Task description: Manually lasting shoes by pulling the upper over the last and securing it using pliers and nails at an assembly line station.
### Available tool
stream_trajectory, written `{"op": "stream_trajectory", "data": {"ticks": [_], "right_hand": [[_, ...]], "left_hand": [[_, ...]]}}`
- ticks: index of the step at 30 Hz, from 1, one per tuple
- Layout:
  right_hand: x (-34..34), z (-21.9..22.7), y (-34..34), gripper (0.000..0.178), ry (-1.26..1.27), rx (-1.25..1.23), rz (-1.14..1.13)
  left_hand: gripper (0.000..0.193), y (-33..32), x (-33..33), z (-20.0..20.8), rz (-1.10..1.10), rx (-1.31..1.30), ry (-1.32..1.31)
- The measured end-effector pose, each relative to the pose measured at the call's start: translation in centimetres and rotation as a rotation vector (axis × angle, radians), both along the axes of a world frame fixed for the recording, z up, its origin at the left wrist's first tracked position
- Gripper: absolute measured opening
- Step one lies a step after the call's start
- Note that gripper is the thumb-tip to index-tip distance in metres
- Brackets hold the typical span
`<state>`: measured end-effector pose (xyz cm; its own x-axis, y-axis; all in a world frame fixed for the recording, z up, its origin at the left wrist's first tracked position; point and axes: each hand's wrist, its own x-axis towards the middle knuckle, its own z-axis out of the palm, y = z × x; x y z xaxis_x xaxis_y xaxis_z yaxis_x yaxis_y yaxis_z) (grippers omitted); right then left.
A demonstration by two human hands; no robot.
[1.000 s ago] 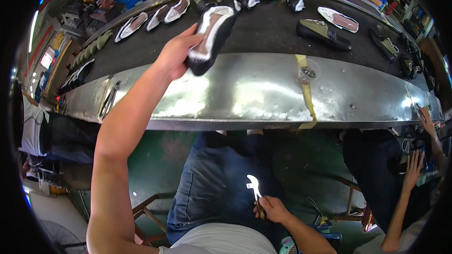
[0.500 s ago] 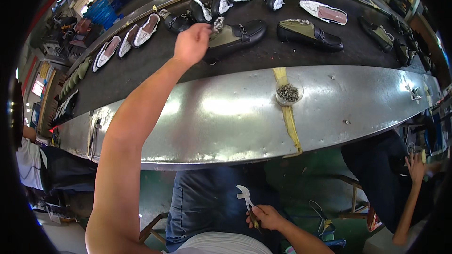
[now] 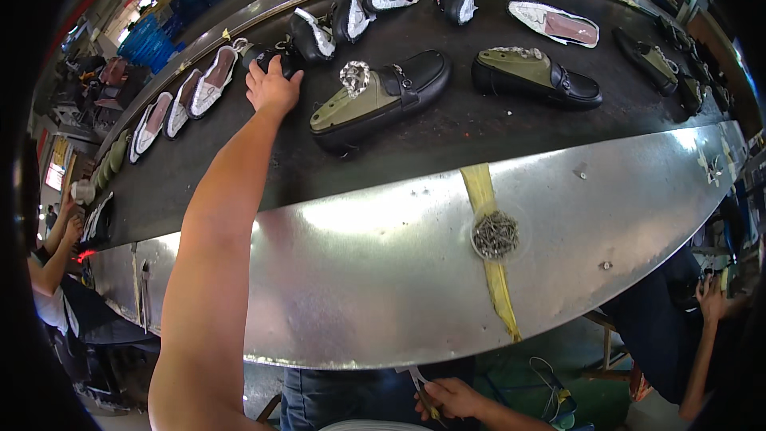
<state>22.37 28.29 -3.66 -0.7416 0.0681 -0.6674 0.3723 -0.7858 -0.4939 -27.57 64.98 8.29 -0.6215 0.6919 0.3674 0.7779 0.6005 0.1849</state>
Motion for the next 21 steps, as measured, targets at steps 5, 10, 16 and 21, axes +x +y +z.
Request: {"op": "stream_trajectory", "data": {"ticks": [5,10,16,21], "right_hand": [[-0.5,-0.6,0.9,0.049,0.056,-0.031,0.001],[-1.5,-1.3,1.3,0.048,0.110,-0.043,0.011],[-1.8,-1.2,1.4,0.044,0.058,-0.043,0.024],[-2.2,0.1,1.6,0.045,0.030,-0.079,0.036]], "left_hand": [[0.054,1.8,-4.9,1.5,-0.228,0.181,0.140],[0.055,1.5,-5.2,1.4,-0.206,0.450,-0.213],[0.075,4.5,0.2,2.6,-0.181,-0.147,-0.306],[0.097,6.6,1.9,3.6,-0.013,-0.199,-0.316]]}}
